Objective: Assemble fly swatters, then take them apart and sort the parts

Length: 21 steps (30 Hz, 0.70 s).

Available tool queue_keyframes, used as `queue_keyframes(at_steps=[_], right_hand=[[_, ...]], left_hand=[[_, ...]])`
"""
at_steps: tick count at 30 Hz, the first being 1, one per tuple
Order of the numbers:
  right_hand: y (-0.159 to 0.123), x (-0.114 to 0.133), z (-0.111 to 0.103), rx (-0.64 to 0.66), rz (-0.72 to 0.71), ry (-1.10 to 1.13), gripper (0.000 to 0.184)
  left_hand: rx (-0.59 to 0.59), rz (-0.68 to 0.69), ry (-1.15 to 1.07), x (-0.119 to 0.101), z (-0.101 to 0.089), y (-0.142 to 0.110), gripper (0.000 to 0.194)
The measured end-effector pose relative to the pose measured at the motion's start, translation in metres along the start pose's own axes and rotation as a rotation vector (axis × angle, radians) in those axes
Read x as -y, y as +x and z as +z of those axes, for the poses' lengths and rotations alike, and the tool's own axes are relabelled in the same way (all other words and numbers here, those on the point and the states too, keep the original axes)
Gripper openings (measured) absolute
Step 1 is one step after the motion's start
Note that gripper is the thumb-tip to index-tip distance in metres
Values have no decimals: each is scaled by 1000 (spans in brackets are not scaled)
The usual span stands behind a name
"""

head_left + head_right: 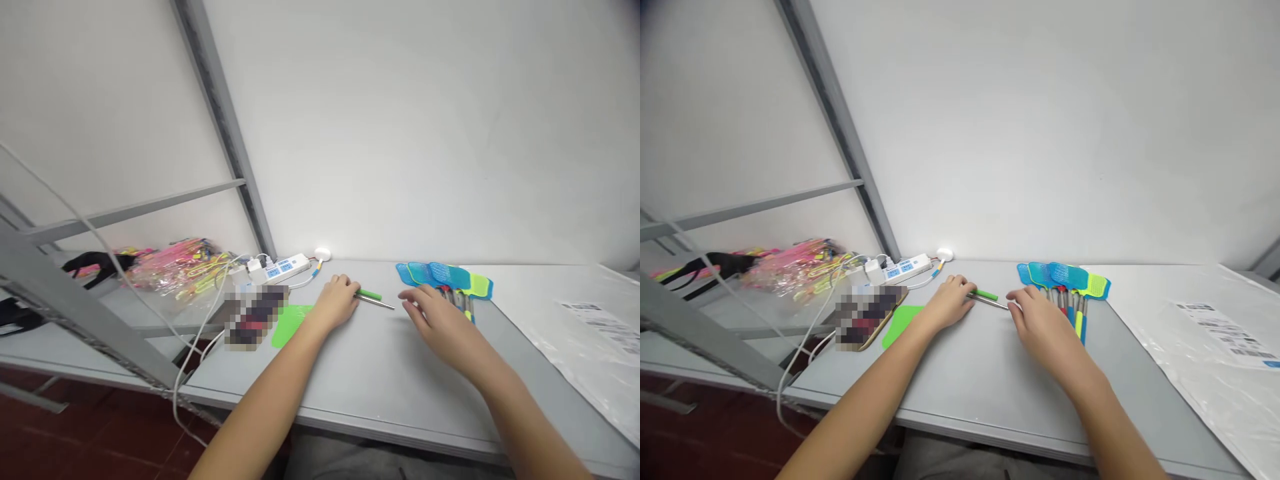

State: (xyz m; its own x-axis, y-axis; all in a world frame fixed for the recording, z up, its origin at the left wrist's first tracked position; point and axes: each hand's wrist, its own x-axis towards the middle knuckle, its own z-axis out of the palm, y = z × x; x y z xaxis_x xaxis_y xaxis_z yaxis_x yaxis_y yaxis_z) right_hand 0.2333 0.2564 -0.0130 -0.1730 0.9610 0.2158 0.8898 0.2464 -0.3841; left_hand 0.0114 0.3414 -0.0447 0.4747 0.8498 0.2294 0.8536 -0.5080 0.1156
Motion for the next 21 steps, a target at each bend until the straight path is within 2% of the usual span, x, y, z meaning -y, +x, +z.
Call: queue_keyframes(at_steps=[1,4,6,9,11,14,17,21], right_hand=[[19,6,1,122,-32,-130,37],[70,11,18,256,-87,-198,29],[93,9,34,326,-121,-210,24],[109,5,50,390,-163,-209,22],[111,1,52,392,-167,-201,18],[106,-8,36,336,-134,-168,16],[94,-25,2,224,-66,-120,25],[65,-45,-47,-104,70,121,35]], left_hand=[[3,-3,2,-2,2,-1,20],[14,-11,-11,-7,6,-3,16],[30,-15,-37,-8,7,-3,13],[66,-3,-110,-8,9,-4,9],[85,11,-184,-9,9,-5,7],[84,18,-344,-9,3,-10,10],[27,4,-562,-10,-8,-13,9],[-142,-24,-901,-15,-23,-10,15]])
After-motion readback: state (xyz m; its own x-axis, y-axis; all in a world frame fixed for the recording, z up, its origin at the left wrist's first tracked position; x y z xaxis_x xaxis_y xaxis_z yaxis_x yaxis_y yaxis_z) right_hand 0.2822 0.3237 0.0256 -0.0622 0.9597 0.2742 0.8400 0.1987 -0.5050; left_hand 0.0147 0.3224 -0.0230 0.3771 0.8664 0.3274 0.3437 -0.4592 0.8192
